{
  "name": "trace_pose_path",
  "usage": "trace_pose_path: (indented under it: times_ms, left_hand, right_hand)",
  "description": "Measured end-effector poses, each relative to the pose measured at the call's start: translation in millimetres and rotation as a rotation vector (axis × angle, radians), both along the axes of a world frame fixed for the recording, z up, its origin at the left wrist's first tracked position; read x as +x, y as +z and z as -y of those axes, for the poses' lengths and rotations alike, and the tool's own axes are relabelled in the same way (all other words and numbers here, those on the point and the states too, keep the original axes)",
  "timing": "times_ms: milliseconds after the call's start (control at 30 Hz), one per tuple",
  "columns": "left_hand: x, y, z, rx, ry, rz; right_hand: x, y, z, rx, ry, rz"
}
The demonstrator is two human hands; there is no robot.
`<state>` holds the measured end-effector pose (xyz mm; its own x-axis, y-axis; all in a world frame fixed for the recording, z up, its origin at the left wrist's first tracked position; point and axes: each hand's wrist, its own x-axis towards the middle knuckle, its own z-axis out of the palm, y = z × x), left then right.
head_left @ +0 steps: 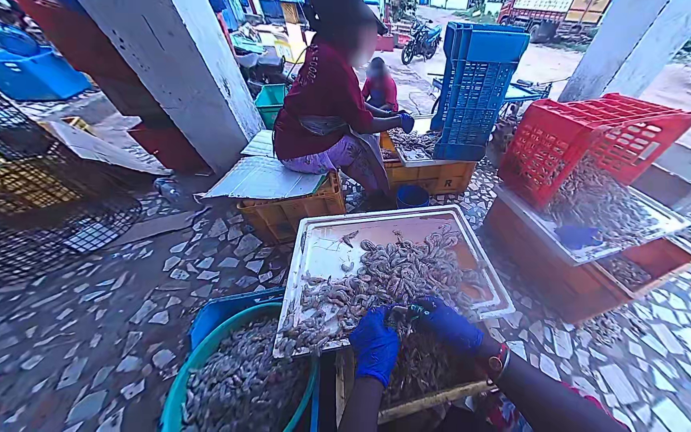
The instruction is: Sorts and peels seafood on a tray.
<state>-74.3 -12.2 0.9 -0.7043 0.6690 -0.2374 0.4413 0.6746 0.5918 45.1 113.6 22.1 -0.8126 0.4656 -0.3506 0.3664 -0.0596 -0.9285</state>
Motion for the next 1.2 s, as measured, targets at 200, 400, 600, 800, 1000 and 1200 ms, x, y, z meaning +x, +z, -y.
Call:
trace_pose_path:
  times_ms: [200,400,600,800,1000,1200]
  left_hand:
    - [2.5,-0.5,5.9,0.074,-0.007,-0.114]
    - [2.0,-4.2,6.4,0.019,0.035,0.046]
    - [-1.6,-13.9,6.8,0.5,0.259,0.587]
    - [24.6,-18.4,-6.1,0.793,0.341,0.798]
    - [16.7,-21.3,-1.4,0.679,0.328,0.726]
    - [7.0,-22.5,8.8,0.712,0.43,0.784]
  right_hand:
    - [-2.5,-12.8,-3.4,-0.068,-0.091,-0.082]
    - [-1.3,13.8,-3.1,-0.477,-0.248,-0.371]
    - [10.7,-10.5,-27.6,0.376,0.257,0.3]
    - [2.4,-34.1,7.9,0.597,0.199,0.052]
    - [7.5,-38.8,7.7,1.029,0.363,0.091]
    - [3.6,-27.9,5.5,0.919,0.586,-0.148]
